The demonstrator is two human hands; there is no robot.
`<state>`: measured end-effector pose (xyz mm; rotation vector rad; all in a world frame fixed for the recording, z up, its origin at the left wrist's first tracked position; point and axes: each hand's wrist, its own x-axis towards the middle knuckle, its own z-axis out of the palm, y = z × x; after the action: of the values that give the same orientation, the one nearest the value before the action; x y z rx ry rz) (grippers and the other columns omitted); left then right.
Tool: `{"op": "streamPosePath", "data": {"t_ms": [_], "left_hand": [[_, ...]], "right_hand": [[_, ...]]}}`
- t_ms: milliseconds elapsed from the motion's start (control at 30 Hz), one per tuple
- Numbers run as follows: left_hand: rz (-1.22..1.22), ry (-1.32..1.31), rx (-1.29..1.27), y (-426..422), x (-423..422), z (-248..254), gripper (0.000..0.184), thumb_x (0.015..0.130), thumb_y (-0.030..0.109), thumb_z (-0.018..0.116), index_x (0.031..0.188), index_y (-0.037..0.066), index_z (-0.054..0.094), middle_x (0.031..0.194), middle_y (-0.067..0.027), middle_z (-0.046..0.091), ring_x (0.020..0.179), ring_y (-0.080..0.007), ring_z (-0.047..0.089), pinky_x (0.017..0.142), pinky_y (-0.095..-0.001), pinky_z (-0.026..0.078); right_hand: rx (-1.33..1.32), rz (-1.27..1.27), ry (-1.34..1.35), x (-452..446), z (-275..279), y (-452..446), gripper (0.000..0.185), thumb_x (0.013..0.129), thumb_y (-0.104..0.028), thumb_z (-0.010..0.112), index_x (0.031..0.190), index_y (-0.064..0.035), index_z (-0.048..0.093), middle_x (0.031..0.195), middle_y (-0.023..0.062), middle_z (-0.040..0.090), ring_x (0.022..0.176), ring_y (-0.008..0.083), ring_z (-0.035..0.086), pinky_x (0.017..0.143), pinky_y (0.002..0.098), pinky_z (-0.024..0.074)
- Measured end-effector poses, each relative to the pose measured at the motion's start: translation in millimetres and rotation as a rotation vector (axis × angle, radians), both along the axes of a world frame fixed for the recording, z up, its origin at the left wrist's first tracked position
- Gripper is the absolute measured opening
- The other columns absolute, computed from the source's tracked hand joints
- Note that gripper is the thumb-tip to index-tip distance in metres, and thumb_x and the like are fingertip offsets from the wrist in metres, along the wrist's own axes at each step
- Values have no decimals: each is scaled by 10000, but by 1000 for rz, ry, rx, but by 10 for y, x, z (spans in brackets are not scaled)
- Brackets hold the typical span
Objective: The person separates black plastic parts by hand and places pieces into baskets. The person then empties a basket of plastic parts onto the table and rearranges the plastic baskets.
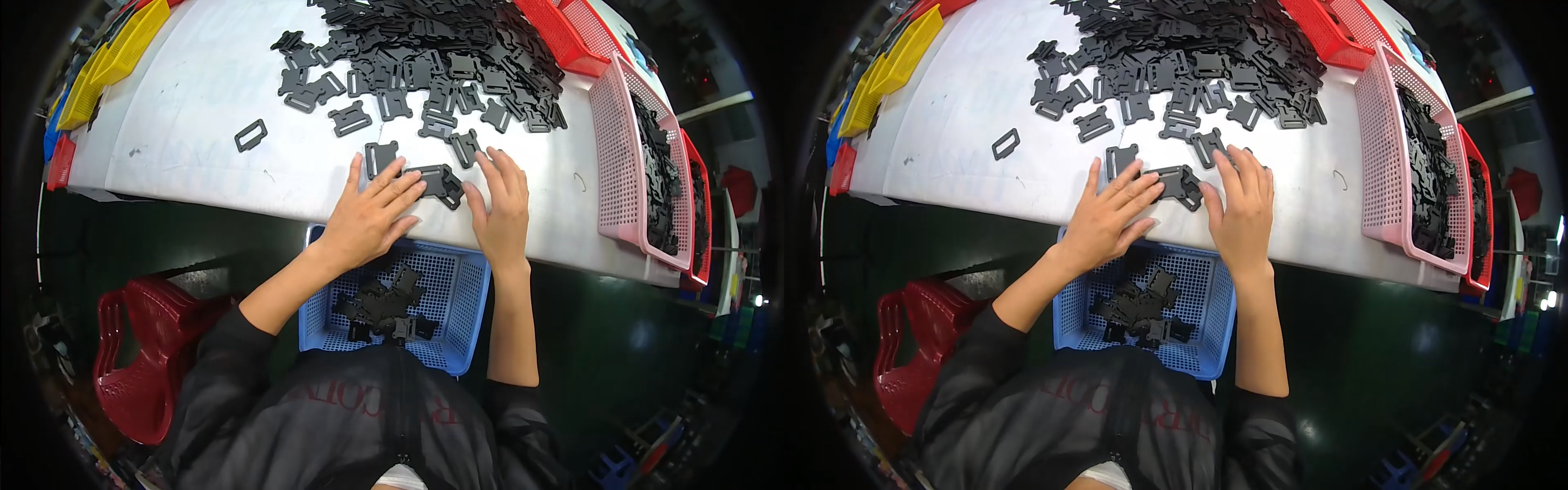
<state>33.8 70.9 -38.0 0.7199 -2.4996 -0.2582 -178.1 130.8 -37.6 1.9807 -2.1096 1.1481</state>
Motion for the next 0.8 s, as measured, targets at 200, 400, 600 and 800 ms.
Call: {"op": "streamPosePath", "data": {"t_ms": [200, 400, 600, 800], "left_hand": [[41, -4, -24, 66, 149, -38, 245, 845, 238, 668, 1043, 94, 653, 1160, -10, 589, 1263, -218, 472, 1105, -633, 157], [75, 124, -63, -222, 87, 51, 226, 815, 150, 682, 1030, 91, 646, 1109, -19, 612, 1185, -217, 522, 1081, -579, 235], [-15, 69, -112, -839, -503, 115, 347, 803, 164, 686, 1124, 56, 610, 1168, -35, 585, 1101, -245, 511, 947, -447, 386], [-71, -73, -153, -959, -584, 23, 317, 825, 243, 674, 1091, 75, 633, 1153, -25, 583, 1064, -237, 504, 876, -361, 407]], "right_hand": [[7, 54, 179, 28, 160, -64, 433, 780, -246, 729, 1158, -71, 613, 1229, 59, 567, 1158, 280, 501, 1042, 549, 307], [43, 127, 353, 118, -62, 202, 314, 814, -170, 675, 1105, -61, 635, 1134, 50, 629, 1060, 228, 570, 1086, 565, 268], [84, 26, 187, 10, 107, 92, 195, 869, -61, 588, 1056, -55, 644, 999, 57, 652, 905, 217, 611, 948, 446, 401], [124, -41, 198, -63, 174, -239, 305, 821, -240, 694, 1066, -63, 651, 917, 28, 588, 900, 204, 548, 760, 364, 382]]}}
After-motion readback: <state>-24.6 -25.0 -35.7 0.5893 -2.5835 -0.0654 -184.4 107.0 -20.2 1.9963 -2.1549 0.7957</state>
